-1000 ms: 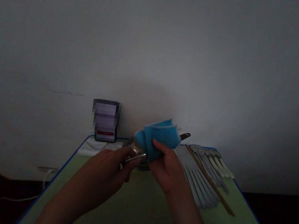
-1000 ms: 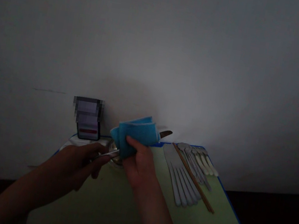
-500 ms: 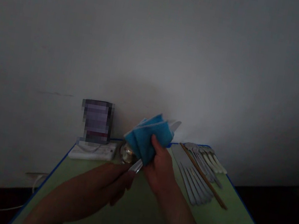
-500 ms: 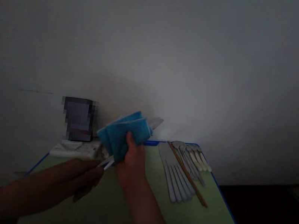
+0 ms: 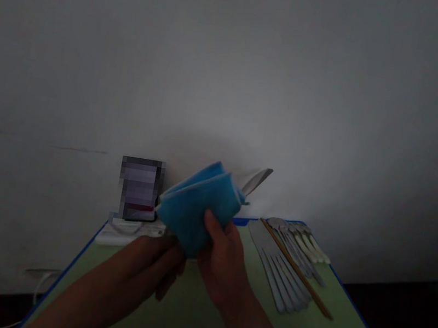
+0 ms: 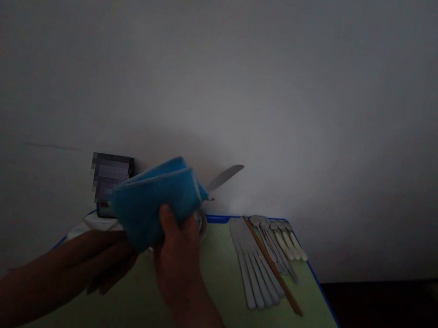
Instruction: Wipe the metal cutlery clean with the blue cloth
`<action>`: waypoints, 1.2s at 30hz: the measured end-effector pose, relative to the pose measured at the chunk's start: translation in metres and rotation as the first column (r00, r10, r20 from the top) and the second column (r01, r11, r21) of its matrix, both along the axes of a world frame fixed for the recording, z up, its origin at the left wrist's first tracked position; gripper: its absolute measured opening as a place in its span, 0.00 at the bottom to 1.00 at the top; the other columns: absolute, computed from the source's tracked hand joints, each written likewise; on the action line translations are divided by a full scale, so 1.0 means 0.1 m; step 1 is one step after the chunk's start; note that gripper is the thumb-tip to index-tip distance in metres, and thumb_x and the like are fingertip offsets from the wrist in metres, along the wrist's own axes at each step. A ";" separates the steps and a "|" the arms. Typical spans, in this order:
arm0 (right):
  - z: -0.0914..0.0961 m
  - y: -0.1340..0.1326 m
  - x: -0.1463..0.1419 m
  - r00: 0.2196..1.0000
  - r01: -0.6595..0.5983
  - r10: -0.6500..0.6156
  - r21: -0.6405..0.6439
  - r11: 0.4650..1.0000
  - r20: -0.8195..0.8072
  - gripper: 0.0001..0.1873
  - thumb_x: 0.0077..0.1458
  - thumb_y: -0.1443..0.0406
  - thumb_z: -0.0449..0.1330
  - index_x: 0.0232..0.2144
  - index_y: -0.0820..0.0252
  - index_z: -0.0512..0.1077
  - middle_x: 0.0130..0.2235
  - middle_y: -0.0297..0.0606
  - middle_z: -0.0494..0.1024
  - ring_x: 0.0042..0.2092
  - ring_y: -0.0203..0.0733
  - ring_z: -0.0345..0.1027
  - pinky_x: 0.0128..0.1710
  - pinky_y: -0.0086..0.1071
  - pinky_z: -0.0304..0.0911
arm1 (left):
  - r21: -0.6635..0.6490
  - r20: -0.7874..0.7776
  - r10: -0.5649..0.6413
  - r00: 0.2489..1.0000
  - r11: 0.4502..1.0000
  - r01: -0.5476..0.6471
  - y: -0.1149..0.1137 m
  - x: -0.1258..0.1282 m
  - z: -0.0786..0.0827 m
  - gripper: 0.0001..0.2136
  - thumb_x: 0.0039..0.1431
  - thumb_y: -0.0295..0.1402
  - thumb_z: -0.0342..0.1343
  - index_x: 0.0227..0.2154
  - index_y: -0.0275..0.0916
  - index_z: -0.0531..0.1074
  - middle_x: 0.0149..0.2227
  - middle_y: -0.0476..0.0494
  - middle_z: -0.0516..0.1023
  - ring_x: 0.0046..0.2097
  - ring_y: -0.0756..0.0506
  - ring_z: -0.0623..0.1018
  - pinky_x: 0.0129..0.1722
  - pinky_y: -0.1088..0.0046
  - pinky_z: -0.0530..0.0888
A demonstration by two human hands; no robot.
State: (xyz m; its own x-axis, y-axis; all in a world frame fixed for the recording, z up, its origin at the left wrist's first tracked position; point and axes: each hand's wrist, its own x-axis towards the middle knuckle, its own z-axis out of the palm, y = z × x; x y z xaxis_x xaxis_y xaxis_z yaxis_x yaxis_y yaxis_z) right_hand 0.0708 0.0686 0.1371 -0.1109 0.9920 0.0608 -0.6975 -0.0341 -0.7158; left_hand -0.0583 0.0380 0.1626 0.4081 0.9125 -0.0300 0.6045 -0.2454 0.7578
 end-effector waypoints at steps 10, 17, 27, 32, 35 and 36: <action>-0.01 -0.05 -0.01 0.993 0.002 -0.019 -0.145 0.989 -0.119 0.21 0.44 0.60 0.64 0.41 0.60 0.68 0.37 0.38 0.78 0.35 0.40 0.72 0.34 0.33 0.67 | -0.005 -0.067 0.005 0.998 1.000 -0.005 -0.07 0.08 0.02 0.19 0.63 0.41 0.40 0.19 0.39 0.63 0.18 0.54 0.67 0.22 0.51 0.68 0.24 0.77 0.64; -0.10 -0.08 -0.07 0.974 -0.077 0.013 -0.277 0.958 -0.225 0.24 0.56 0.51 0.48 0.42 0.62 0.70 0.40 0.42 0.79 0.37 0.44 0.73 0.38 0.39 0.68 | -0.179 0.155 0.038 0.987 0.984 -0.010 -0.02 0.07 -0.27 0.19 0.60 0.43 0.41 0.18 0.39 0.61 0.15 0.55 0.63 0.18 0.53 0.63 0.19 0.78 0.60; -1.00 -0.83 0.38 0.905 0.193 -0.090 -0.214 0.957 0.417 0.28 0.47 0.49 0.58 0.47 0.57 0.69 0.53 0.39 0.71 0.59 0.45 0.56 0.60 0.39 0.47 | -0.425 0.036 -0.005 0.999 0.905 0.020 -0.61 0.26 -1.11 0.21 0.56 0.48 0.40 0.24 0.38 0.69 0.23 0.47 0.72 0.28 0.47 0.71 0.30 0.74 0.69; -1.15 -0.87 0.61 0.861 0.148 -0.084 -0.088 0.985 0.502 0.25 0.49 0.51 0.58 0.47 0.54 0.70 0.53 0.38 0.70 0.59 0.44 0.56 0.62 0.39 0.40 | -0.254 -0.017 0.030 0.999 0.967 -0.034 -0.71 0.37 -1.37 0.15 0.57 0.42 0.45 0.37 0.40 0.71 0.40 0.43 0.77 0.44 0.42 0.72 0.50 0.68 0.65; -1.20 -0.79 0.67 0.889 0.080 -0.031 -0.090 0.993 0.456 0.24 0.49 0.51 0.58 0.47 0.55 0.70 0.50 0.38 0.73 0.54 0.45 0.62 0.58 0.39 0.48 | -0.136 -0.059 0.101 0.993 0.985 -0.109 -0.72 0.42 -1.40 0.16 0.60 0.41 0.42 0.39 0.39 0.72 0.42 0.41 0.76 0.46 0.41 0.72 0.51 0.66 0.66; -1.22 -0.77 0.68 0.897 0.059 -0.005 -0.109 0.992 0.441 0.25 0.50 0.51 0.57 0.46 0.56 0.70 0.48 0.39 0.74 0.52 0.45 0.64 0.57 0.40 0.51 | -0.132 -0.080 0.128 0.988 0.982 -0.138 -0.72 0.44 -1.40 0.17 0.60 0.41 0.41 0.36 0.38 0.72 0.40 0.40 0.77 0.44 0.41 0.73 0.48 0.67 0.68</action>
State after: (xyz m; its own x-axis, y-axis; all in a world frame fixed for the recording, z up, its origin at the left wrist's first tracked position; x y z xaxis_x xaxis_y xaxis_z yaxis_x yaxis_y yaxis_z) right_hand 0.1385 -0.0088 0.0155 -0.0673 0.9925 -0.1025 -0.3152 -0.1186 -0.9416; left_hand -0.0145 -0.0343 0.0225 0.2754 0.9438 -0.1827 0.6783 -0.0561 0.7326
